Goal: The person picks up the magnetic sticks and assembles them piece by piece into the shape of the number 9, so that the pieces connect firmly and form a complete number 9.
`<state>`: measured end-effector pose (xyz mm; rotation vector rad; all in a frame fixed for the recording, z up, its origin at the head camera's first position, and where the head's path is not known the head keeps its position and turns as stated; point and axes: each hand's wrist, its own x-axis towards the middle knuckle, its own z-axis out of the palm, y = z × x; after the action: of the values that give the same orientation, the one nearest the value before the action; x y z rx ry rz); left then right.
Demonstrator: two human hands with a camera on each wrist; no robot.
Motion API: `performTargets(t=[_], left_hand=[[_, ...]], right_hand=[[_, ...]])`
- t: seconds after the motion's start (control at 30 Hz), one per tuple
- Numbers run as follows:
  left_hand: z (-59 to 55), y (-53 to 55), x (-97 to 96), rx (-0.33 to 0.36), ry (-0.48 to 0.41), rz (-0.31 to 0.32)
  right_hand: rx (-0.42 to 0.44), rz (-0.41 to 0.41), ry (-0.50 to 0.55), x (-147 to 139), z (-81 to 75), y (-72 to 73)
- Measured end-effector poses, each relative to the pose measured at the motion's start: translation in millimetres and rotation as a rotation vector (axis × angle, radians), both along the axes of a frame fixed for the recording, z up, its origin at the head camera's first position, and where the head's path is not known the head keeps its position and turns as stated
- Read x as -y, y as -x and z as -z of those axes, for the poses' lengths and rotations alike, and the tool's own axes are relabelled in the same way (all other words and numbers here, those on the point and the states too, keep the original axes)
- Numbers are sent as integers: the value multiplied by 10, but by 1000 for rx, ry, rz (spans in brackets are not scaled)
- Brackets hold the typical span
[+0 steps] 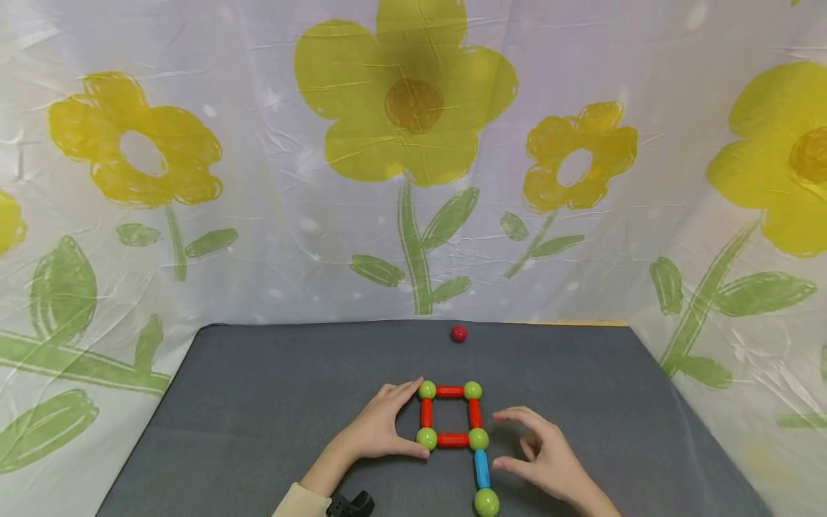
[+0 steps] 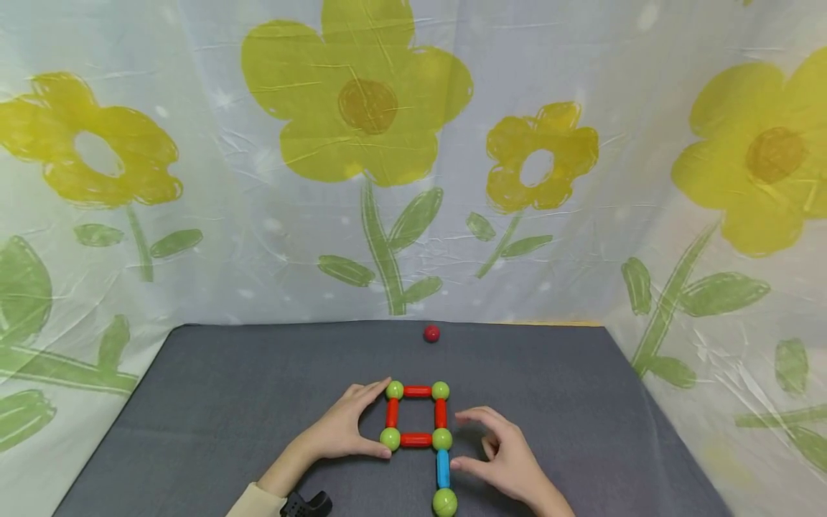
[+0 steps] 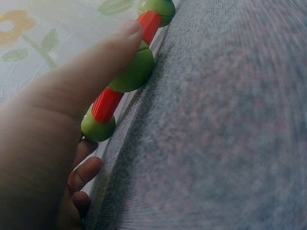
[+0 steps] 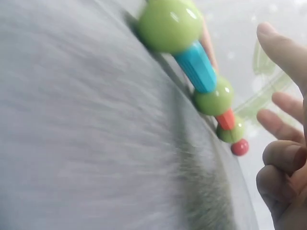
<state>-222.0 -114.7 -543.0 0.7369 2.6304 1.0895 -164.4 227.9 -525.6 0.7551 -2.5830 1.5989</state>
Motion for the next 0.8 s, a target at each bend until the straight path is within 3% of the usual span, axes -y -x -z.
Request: performTargets(t=[0.17, 0.3, 0.53, 0.8], left_hand=[[-2, 18, 18, 6, 15, 4], [7, 25, 8, 9, 21, 9], [17, -8, -43, 3, 20, 6], [21, 3, 2, -6, 8, 16]], right_hand=[[-56, 0, -50, 67, 41, 324], [-66, -24, -126, 112, 101, 484], [-79, -40, -273, 113, 162, 520], [-65, -32, -304, 149, 157, 537]])
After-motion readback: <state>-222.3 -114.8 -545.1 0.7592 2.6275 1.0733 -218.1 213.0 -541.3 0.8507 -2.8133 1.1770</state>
